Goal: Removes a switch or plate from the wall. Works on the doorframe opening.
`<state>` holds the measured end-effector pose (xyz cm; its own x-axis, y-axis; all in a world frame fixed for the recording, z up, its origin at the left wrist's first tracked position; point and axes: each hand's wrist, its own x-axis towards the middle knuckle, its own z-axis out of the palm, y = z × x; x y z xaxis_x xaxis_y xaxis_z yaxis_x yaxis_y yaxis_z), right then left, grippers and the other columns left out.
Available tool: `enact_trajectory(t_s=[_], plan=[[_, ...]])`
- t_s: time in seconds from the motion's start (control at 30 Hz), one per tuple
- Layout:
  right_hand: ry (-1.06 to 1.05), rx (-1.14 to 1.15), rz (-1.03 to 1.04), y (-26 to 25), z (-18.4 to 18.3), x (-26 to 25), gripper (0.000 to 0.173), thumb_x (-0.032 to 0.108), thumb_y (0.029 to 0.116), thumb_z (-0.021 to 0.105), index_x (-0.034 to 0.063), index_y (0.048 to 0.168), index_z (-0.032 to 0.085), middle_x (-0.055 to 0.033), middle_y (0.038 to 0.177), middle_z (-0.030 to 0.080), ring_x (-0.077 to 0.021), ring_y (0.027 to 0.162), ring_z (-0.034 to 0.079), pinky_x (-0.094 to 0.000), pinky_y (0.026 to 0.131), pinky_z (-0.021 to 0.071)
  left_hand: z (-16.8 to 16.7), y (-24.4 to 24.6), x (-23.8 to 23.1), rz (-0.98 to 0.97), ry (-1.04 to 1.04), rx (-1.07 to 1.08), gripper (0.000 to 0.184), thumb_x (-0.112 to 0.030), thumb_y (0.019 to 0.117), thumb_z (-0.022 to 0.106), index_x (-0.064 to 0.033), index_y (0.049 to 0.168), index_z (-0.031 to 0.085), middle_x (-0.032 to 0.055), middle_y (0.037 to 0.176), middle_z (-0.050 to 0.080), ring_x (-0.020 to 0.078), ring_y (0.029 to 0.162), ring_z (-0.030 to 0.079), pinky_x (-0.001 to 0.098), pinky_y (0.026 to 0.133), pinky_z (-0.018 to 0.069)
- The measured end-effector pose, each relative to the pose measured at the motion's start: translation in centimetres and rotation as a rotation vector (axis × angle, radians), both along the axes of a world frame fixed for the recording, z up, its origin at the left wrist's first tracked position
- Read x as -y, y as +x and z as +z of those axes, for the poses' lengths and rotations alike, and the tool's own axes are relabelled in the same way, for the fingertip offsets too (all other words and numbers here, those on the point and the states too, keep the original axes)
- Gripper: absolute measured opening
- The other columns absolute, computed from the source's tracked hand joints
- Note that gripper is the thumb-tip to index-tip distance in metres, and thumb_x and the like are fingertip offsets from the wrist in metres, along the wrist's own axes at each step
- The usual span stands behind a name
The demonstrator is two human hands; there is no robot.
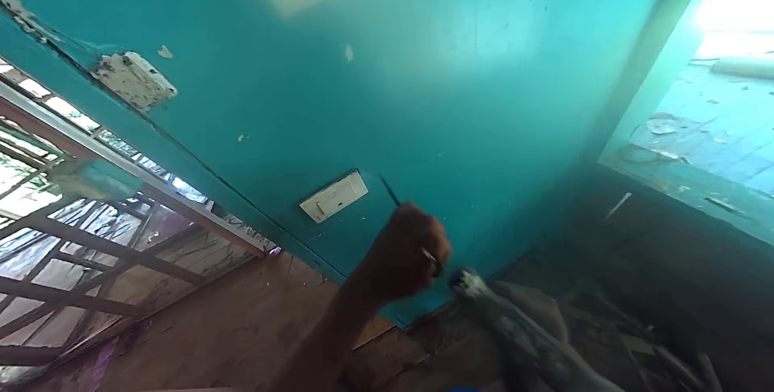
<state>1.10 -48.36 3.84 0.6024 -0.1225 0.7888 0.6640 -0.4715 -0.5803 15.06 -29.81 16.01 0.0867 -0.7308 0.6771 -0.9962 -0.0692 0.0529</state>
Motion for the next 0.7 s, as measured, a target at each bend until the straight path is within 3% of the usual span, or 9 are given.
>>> enact_trajectory(t_s=[0.07,0.17,0.3,0.5,0.63,0.7], plan=[[0.059,-0.024,0.058,-1.1,0.1,0.3,0.021,0.023,0.0937,0.071,0.0039,0.085,0.068,-0.0084,0.075,0.07,-0.0105,0.07,0.067,-0.0245,0.067,0.0564,-0.4,-0.8,0.3,0.012,-0.007,0.027,0.005,-0.016,0.0954,0.057,-0.0169,0.092,0.053,0.0043,0.094,0.059,0.0198,0.097,0.059,0.0358,0.103,0.0429],[0.081,-0.017,0.084,-1.2,-0.9,1.1,0.024,0.028,0.0967,0.069,0.0067,0.088,0.069,-0.0049,0.077,0.07,-0.0088,0.072,0.067,-0.025,0.068,0.0571,-0.7,0.6,-0.2,0.09,-0.059,0.038,0.005,-0.014,0.0929,0.055,-0.0166,0.094,0.051,0.0038,0.093,0.058,0.0187,0.096,0.058,0.0341,0.099,0.0443],[0.089,-0.072,0.053,-1.3,0.1,1.2,0.02,0.022,0.0954,0.07,0.0049,0.084,0.07,-0.0057,0.074,0.07,-0.0086,0.068,0.066,-0.0246,0.065,0.0561,-1.0,2.1,-0.5,0.131,-0.064,0.017,0.003,-0.013,0.093,0.054,-0.0152,0.094,0.052,0.0044,0.092,0.059,0.0186,0.095,0.059,0.0345,0.097,0.0457],[0.072,-0.075,0.03,-1.3,-0.1,1.5,0.021,0.023,0.0975,0.068,0.0065,0.085,0.07,-0.004,0.076,0.07,-0.0088,0.07,0.067,-0.0249,0.066,0.0563,-1.2,2.1,-0.6,0.143,-0.084,0.009,0.009,-0.012,0.0886,0.057,-0.0156,0.095,0.051,0.0043,0.092,0.058,0.0188,0.093,0.058,0.0343,0.095,0.0442],[0.017,0.04,0.067,-0.2,-4.0,2.2,0.012,0.022,0.099,0.066,0.0119,0.094,0.071,-0.0016,0.083,0.071,-0.0113,0.076,0.068,-0.0292,0.069,0.0582,-1.1,2.2,-0.8,0.126,-0.084,0.002,0.011,-0.012,0.0882,0.057,-0.0161,0.095,0.05,0.0037,0.091,0.057,0.0188,0.093,0.058,0.0343,0.097,0.044],[-0.001,0.051,0.063,-0.9,-1.7,2.0,0.009,0.019,0.0973,0.067,0.0107,0.094,0.068,-0.0039,0.083,0.071,-0.0123,0.079,0.069,-0.0278,0.073,0.0579,-0.8,2.3,-0.9,0.114,-0.078,-0.008,0.01,-0.012,0.0889,0.057,-0.0153,0.095,0.05,0.0045,0.092,0.058,0.0193,0.093,0.058,0.0339,0.096,0.0444]])
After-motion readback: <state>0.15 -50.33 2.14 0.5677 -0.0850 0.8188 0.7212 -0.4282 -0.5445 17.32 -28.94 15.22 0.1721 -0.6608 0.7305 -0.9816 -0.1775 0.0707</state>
